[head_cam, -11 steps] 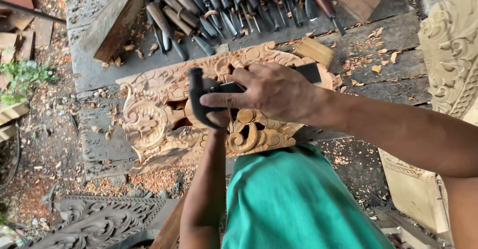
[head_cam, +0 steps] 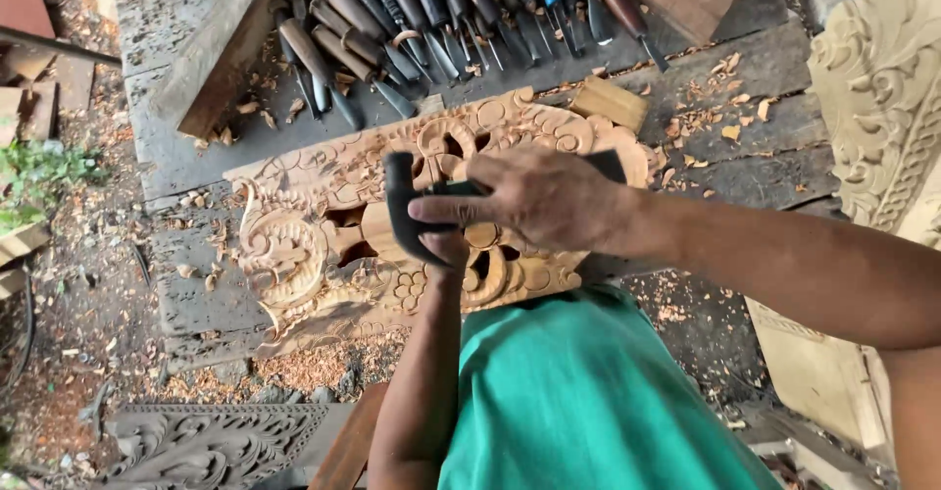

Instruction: Woodcarving a decorative panel using a hammer and various chisels on a workbench.

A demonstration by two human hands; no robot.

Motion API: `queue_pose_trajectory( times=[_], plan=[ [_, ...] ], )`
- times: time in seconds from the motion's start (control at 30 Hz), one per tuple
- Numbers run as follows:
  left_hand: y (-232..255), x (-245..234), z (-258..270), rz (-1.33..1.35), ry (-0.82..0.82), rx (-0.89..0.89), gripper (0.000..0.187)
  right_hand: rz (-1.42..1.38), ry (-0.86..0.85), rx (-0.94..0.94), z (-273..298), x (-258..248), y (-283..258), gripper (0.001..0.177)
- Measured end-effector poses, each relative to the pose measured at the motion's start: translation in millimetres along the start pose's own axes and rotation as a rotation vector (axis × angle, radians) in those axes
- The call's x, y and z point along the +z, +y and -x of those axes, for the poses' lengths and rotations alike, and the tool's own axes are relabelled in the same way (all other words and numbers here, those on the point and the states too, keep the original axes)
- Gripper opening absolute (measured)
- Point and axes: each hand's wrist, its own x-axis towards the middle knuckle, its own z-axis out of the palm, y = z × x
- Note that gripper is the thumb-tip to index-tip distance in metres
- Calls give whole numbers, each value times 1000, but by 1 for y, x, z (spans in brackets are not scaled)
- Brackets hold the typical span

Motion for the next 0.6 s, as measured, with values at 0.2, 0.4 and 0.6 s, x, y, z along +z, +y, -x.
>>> queue_pose_trajectory(
  times=[0.2, 0.4, 0.6],
  plan=[
    [-60, -11, 16, 974, 227, -760, 71, -262, -39, 253, 9, -20, -6, 90],
    [-8, -40, -6, 514, -205, -617, 62, -854, 260, 465, 52, -60, -26, 82],
    [-29, -45, -41, 581, -147, -532, 49, -702, 266, 828, 187, 17, -7, 40]
  ],
)
